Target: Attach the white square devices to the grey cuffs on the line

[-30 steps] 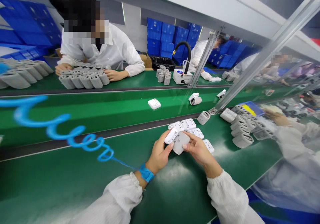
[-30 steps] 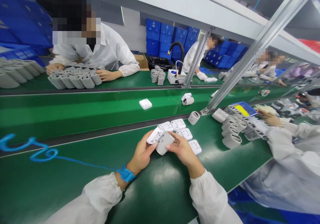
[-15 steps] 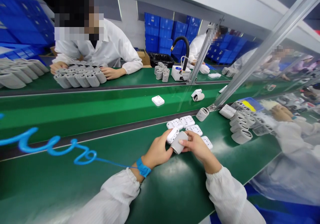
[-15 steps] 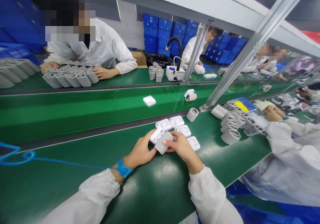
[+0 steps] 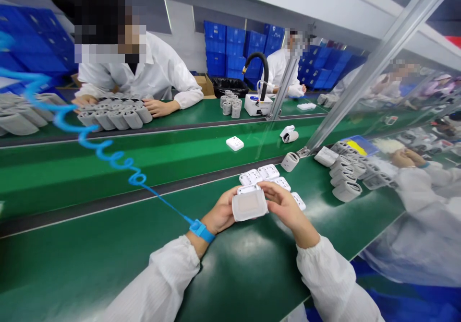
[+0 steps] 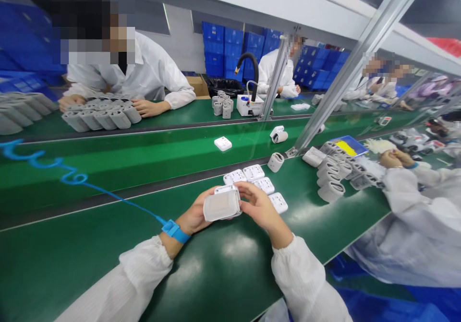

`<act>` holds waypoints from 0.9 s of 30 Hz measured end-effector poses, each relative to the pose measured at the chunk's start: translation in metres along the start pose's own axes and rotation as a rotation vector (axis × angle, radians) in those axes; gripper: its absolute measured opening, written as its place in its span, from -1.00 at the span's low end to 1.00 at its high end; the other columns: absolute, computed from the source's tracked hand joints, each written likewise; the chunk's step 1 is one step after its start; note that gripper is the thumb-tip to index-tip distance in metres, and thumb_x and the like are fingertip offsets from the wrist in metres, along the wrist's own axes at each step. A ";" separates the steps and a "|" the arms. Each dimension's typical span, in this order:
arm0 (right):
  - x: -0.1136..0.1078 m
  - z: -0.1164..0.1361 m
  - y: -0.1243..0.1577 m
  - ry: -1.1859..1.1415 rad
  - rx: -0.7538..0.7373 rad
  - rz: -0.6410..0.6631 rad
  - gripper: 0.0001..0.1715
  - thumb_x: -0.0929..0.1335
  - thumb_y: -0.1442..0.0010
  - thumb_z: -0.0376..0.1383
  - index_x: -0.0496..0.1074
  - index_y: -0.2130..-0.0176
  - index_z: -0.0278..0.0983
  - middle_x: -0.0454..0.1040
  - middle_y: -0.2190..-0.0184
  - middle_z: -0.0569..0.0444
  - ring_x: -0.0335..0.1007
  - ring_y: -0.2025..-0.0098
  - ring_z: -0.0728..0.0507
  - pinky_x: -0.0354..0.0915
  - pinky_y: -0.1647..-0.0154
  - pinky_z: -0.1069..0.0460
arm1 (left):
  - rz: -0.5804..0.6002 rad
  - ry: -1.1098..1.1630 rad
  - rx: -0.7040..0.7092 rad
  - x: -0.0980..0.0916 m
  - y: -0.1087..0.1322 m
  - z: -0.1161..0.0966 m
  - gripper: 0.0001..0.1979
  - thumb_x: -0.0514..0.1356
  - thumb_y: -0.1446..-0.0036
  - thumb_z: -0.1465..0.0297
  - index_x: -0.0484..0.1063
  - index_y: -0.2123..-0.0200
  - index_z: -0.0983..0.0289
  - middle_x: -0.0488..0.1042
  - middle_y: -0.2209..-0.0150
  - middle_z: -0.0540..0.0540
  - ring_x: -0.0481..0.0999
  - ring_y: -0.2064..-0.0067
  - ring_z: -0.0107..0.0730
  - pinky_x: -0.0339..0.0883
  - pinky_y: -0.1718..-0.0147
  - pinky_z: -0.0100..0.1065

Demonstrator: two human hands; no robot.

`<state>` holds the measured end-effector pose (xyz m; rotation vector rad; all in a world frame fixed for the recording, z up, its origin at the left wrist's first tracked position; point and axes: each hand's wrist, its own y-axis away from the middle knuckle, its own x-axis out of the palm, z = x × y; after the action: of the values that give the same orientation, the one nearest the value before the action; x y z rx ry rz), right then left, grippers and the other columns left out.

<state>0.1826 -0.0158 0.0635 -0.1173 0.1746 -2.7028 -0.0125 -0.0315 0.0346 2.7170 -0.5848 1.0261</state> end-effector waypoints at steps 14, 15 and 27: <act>-0.004 -0.015 0.004 0.163 0.074 0.156 -0.25 0.39 -0.20 -0.36 0.19 -0.32 -0.09 0.37 -0.22 -0.04 0.37 -0.18 -0.26 0.29 -0.20 -0.21 | -0.076 -0.367 0.147 -0.001 0.004 -0.001 -0.49 0.45 0.08 0.38 0.46 0.03 0.28 0.56 0.04 0.26 0.58 0.07 -0.10 0.46 0.16 -0.27; -0.003 -0.017 0.004 0.215 0.046 0.159 -0.24 0.38 -0.21 -0.37 0.18 -0.33 -0.09 0.34 -0.25 -0.04 0.34 -0.21 -0.28 0.24 -0.24 -0.24 | -0.086 -0.392 0.169 0.001 0.008 -0.002 -0.53 0.43 0.05 0.37 0.46 0.03 0.28 0.56 0.04 0.26 0.59 0.08 -0.11 0.46 0.18 -0.27; 0.008 -0.049 0.017 0.424 -0.216 0.035 -0.19 0.38 -0.16 -0.41 0.17 -0.33 -0.12 0.37 -0.22 -0.10 0.37 -0.18 -0.36 0.35 -0.11 -0.19 | -0.077 -0.719 0.395 0.002 0.026 -0.008 -0.72 0.38 0.04 0.38 0.42 0.24 0.27 0.52 0.34 0.09 0.55 0.34 -0.24 0.40 0.39 -0.35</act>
<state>0.1768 -0.0293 0.0128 0.3943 0.5870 -2.6320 -0.0268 -0.0533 0.0432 3.4175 -0.3870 0.1089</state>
